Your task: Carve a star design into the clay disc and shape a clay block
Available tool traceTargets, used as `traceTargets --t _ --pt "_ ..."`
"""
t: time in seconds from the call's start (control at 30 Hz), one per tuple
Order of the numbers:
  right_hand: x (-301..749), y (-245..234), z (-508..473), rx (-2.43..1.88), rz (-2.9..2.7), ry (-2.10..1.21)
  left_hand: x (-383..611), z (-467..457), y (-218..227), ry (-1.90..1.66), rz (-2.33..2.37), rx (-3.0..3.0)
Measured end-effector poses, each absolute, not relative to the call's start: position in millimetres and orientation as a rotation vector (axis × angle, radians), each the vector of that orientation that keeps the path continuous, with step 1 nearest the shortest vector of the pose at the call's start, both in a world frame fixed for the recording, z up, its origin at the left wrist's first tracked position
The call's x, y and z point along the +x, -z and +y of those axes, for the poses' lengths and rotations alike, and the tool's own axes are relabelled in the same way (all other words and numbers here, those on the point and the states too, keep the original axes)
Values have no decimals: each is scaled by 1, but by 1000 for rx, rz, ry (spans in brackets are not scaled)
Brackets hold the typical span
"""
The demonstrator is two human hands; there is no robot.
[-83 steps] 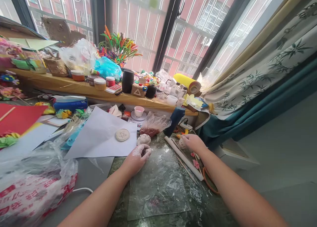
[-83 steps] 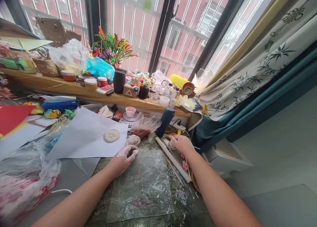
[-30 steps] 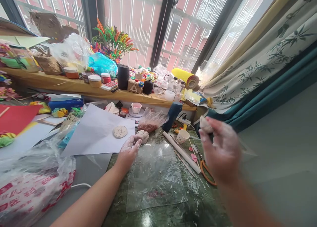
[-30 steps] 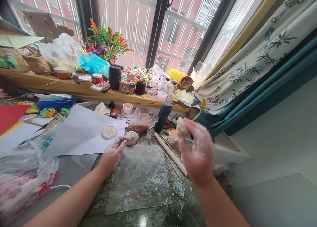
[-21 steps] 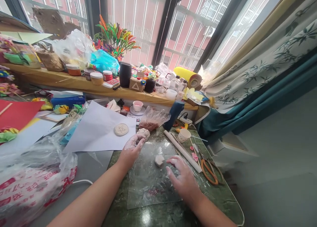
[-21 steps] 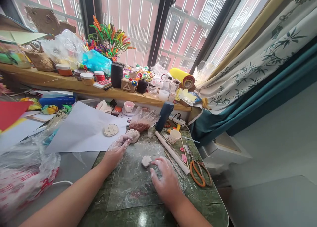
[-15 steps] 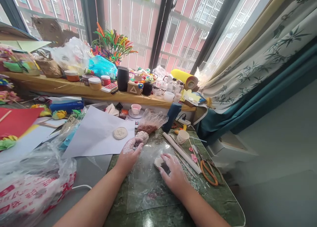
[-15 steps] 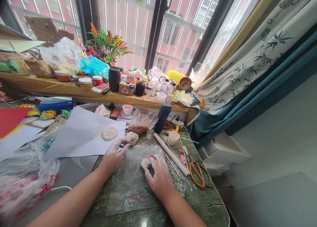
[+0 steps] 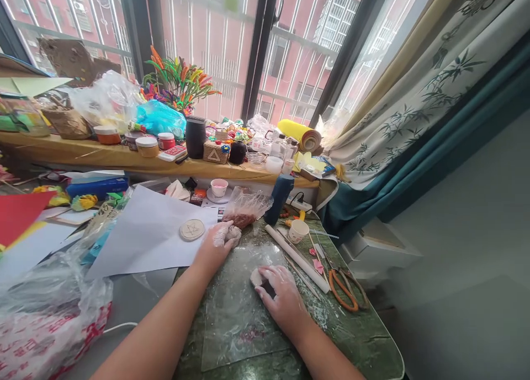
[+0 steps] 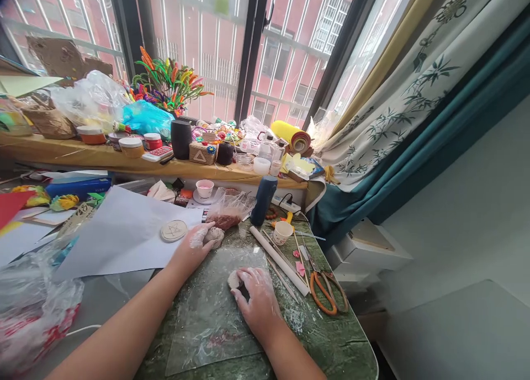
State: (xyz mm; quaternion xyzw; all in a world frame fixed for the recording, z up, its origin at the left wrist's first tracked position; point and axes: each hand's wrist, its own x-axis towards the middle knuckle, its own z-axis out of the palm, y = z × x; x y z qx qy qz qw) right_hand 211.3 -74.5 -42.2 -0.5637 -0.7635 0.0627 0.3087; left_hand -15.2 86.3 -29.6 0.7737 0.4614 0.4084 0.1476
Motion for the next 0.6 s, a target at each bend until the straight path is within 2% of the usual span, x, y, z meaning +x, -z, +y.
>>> traceTargets --t 0.1,0.27,0.37,0.43,0.6 --pt "211 41 -74 -1505 -2004 -187 -18 85 27 -1218 1316 2164" --pt "211 37 -77 -1480 -1901 -221 -21 75 -1 -1327 1248 2020" --pt "209 27 -84 -1469 -1661 -269 -15 52 -19 -1204 1109 2014" --pt "205 16 -89 -1475 -1443 -441 -6 29 -27 -1066 928 2095" --pt "198 -8 -95 -1471 -1142 -1226 22 -22 -34 -849 608 2288"
